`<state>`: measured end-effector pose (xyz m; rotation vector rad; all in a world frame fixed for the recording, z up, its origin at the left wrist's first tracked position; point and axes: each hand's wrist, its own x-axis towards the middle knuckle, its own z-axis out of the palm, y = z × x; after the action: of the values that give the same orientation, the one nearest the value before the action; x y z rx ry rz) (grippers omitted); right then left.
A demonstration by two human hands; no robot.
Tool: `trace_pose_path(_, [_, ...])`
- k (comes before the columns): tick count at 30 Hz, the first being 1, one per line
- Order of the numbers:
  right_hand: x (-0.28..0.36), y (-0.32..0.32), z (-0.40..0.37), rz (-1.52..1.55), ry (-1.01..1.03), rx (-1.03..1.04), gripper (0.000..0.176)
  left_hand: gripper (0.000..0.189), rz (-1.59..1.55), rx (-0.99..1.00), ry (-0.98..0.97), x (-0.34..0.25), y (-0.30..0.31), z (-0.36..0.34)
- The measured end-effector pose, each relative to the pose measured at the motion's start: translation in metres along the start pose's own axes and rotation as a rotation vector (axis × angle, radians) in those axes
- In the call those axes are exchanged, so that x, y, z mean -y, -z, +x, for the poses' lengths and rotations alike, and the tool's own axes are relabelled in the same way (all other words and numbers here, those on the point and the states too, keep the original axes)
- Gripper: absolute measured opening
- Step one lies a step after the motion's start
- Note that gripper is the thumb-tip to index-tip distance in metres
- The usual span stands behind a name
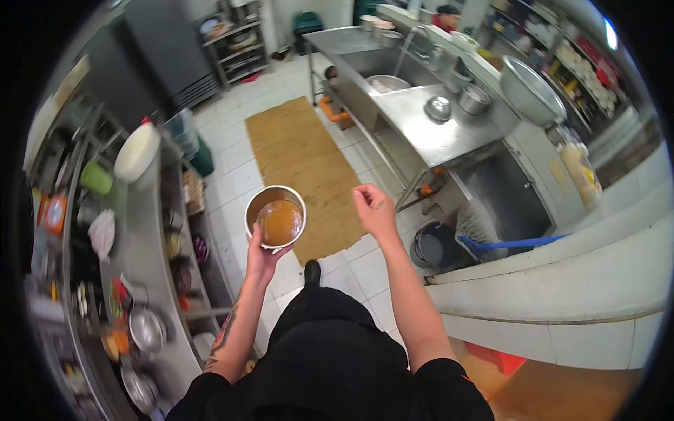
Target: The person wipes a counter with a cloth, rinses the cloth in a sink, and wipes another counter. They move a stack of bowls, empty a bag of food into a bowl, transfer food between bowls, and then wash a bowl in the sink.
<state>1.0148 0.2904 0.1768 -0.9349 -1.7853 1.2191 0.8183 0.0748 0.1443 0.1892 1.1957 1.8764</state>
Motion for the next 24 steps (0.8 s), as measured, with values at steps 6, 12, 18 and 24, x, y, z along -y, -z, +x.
trace_pose_path(6, [-0.063, 0.085, 0.086, 0.13, -0.307, -0.248, 0.026, 0.081, 0.149, 0.359, 0.187, 0.021, -0.159, 0.16])
trace_pose_path(12, [-0.089, 0.207, 0.168, -0.197, -0.216, -0.419, 0.044, 0.095, 0.398, 0.682, 0.009, 0.098, -0.38, 0.252])
trace_pose_path(18, [-0.15, 0.356, 0.232, 0.024, -0.317, -0.59, 0.053, 0.101, 0.815, 0.782, -0.613, 0.188, -0.551, 0.265])
trace_pose_path(24, [-0.221, 0.478, 0.268, 0.49, -0.322, -0.702, 0.046, 0.105, 0.908, 1.012, -0.86, 0.252, -0.668, 0.261])
